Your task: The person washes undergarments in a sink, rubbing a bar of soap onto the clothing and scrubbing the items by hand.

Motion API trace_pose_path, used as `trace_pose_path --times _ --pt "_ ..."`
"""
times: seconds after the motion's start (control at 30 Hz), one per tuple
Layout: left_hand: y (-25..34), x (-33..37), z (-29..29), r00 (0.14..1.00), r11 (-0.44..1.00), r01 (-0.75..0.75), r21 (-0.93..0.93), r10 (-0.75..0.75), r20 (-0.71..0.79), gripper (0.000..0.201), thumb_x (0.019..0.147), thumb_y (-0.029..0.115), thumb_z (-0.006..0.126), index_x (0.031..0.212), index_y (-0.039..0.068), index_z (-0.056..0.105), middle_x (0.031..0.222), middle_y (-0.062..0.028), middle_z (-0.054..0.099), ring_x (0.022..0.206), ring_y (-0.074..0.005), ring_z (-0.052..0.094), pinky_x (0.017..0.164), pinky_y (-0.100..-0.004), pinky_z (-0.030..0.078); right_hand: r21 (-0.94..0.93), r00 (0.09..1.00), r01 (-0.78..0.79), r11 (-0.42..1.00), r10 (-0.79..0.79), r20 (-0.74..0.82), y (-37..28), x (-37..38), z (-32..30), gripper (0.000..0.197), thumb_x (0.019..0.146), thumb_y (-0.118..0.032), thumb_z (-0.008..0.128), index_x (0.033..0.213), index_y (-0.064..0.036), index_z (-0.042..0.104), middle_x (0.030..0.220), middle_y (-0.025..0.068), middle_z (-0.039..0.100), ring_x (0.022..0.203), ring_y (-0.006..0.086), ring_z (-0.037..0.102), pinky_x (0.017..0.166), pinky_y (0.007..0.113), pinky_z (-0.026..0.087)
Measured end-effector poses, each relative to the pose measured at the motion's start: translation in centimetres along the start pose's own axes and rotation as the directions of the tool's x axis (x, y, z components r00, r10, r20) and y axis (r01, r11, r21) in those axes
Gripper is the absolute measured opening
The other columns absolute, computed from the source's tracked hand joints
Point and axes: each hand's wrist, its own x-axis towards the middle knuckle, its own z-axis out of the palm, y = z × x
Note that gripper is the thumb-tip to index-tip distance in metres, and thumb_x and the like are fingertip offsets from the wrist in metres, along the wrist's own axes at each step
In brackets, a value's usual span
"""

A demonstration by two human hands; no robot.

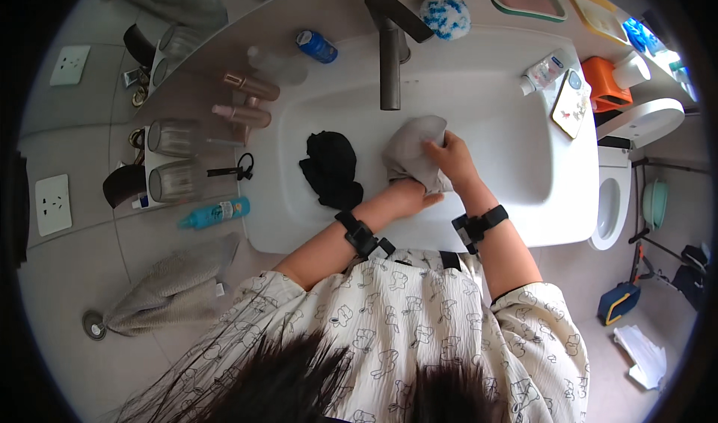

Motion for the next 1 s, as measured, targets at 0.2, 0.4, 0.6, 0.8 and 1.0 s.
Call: trace_pose_path --times 0.2,0.4,0.6,0.8,1.0 --pt "-5.4 -3.2 -1.7 0.957 0.954 -0.291 0.067 0.291 -0.001 0.056 0.086 0.047 0.042 0.109 -0.004 0.051 0.098 -0.0228 0.059 0.089 -0.0309 0.06 0.077 -0.0369 0.047 0.6 0.987 0.032 0.8 -0.12 0.107 -2.2 -1.4 -0.6 0.028 0.082 -0.009 0.049 0.107 0.0039 0.049 0.094 0.008 0.057 0.086 0.0169 0.056 0.078 0.028 0.045" --pt "-5.1 -5.3 -4.8 0.988 0.046 0.11 -0.993 0.105 0.114 0.045 0.088 0.039 0.044 0.112 0.002 0.05 0.102 -0.0143 0.06 0.094 -0.0208 0.059 0.077 -0.0298 0.049 0.729 0.993 0.016 0.684 -0.096 0.068 -6.1 -5.6 -0.5 0.029 0.083 -0.009 0.047 0.108 0.0055 0.046 0.103 0.0125 0.054 0.093 0.02 0.055 0.08 0.032 0.045" --pt "-2.1 -0.8 -2.4 0.826 -0.584 -0.471 -0.662 -0.028 -0.563 0.059 0.087 0.049 0.033 0.125 0.004 0.04 0.128 -0.011 0.043 0.116 -0.0235 0.043 0.095 -0.0365 0.037 0.672 0.996 0.041 0.74 -0.085 0.034 -5.0 -7.4 -1.0 0.024 0.088 -0.014 0.041 0.102 0.0018 0.051 0.094 0.009 0.058 0.082 0.0162 0.058 0.072 0.03 0.048" --pt "-3.5 0.2 -3.7 0.934 -0.646 -0.236 -0.726 0.055 -0.353 0.059 0.086 0.052 0.037 0.122 0.006 0.043 0.119 -0.0103 0.051 0.111 -0.0241 0.047 0.094 -0.0376 0.038 0.665 0.998 0.026 0.747 0.021 -0.062 -4.9 -9.8 -3.5 0.021 0.088 -0.014 0.041 0.099 0.0001 0.052 0.09 0.0076 0.059 0.078 0.0142 0.058 0.065 0.028 0.049" --pt "-5.0 -0.1 -4.7 0.943 0.226 -0.191 -0.955 -0.23 -0.243 0.044 0.088 0.031 0.048 0.122 0.003 0.044 0.12 -0.0117 0.05 0.112 -0.0257 0.046 0.094 -0.038 0.038 0.574 0.977 0.206 0.793 -0.136 -0.164 -4.1 -9.0 -6.8 0.032 0.087 -0.013 0.045 0.116 0.0007 0.045 0.1 0.0092 0.055 0.093 0.0144 0.054 0.084 0.027 0.043"
